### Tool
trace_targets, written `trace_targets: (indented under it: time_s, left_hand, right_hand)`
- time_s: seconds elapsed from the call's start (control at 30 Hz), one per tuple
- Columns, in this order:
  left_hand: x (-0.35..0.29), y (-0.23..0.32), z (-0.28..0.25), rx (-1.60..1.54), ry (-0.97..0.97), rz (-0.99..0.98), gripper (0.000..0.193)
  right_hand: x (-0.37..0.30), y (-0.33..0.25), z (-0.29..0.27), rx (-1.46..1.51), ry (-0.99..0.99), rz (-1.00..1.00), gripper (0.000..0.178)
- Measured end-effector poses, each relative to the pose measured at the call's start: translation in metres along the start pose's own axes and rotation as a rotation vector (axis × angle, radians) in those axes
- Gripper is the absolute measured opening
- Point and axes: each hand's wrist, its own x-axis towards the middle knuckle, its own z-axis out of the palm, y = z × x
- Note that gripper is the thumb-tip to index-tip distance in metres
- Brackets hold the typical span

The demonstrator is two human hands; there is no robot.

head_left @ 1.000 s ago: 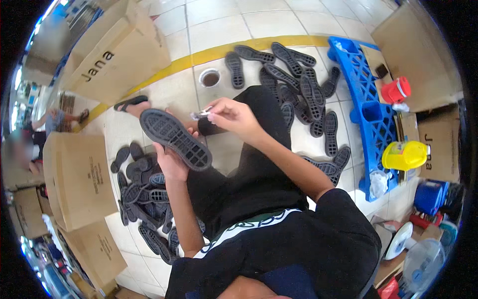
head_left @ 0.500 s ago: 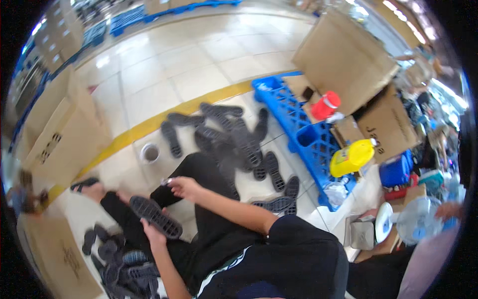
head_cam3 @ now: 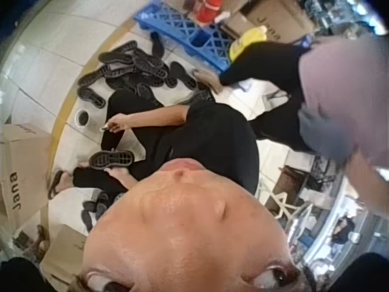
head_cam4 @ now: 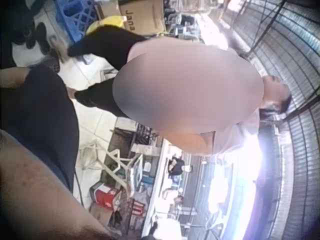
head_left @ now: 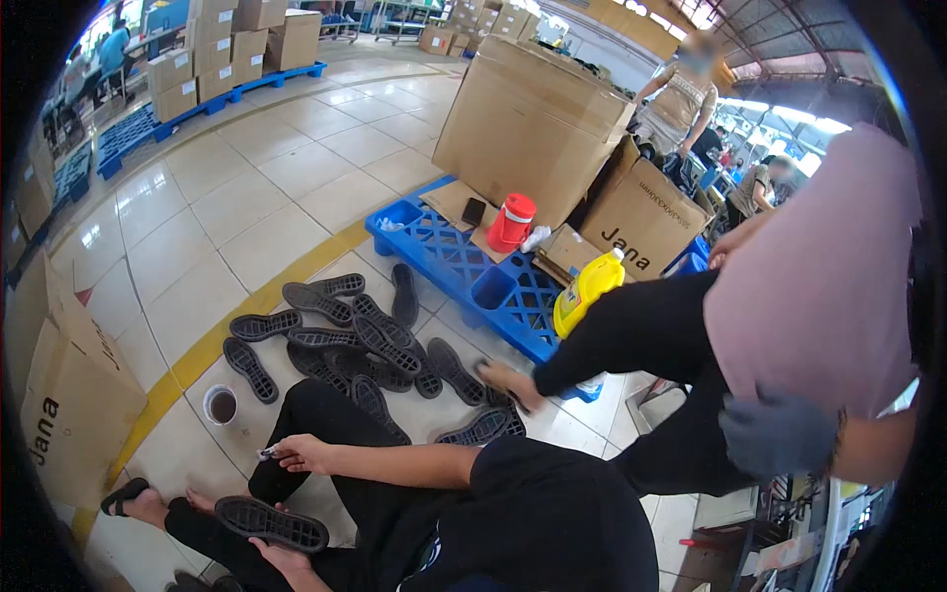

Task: Applying liquid adhesive to the underside of black shoe soles using a small brush.

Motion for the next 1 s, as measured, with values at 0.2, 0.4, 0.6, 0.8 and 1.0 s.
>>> trace_targets:
  time_s: [0.2,0.4,0.6,0.8,1.0]
  left_hand:
    - [0.002,0.004,-0.010,-0.046,-0.040,0.016,0.070]
    - [0.006,0.005,-0.022,-0.094,-0.083,0.010,0.071]
    - [0.000,0.002,-0.005,-0.135,-0.090,0.035,0.068]
    - [0.002,0.005,-0.010,-0.144,-0.089,0.083,0.066]
    - [0.018,0.003,-0.026,-0.124,-0.176,0.037,0.073]
  right_hand:
    - [0.001,0.003,0.001,-0.009,-0.003,0.009,0.016]
    - [-0.001,0.004,-0.002,-0.034,-0.071,0.022,0.018]
    - [-0.002,0.000,-0.008,-0.029,-0.052,0.020,0.018]
    - [0.017,0.010,-0.011,-0.005,-0.073,0.039,0.020]
    - [-0.006,-0.005,-0.009,-0.011,-0.040,-0.001,0.020]
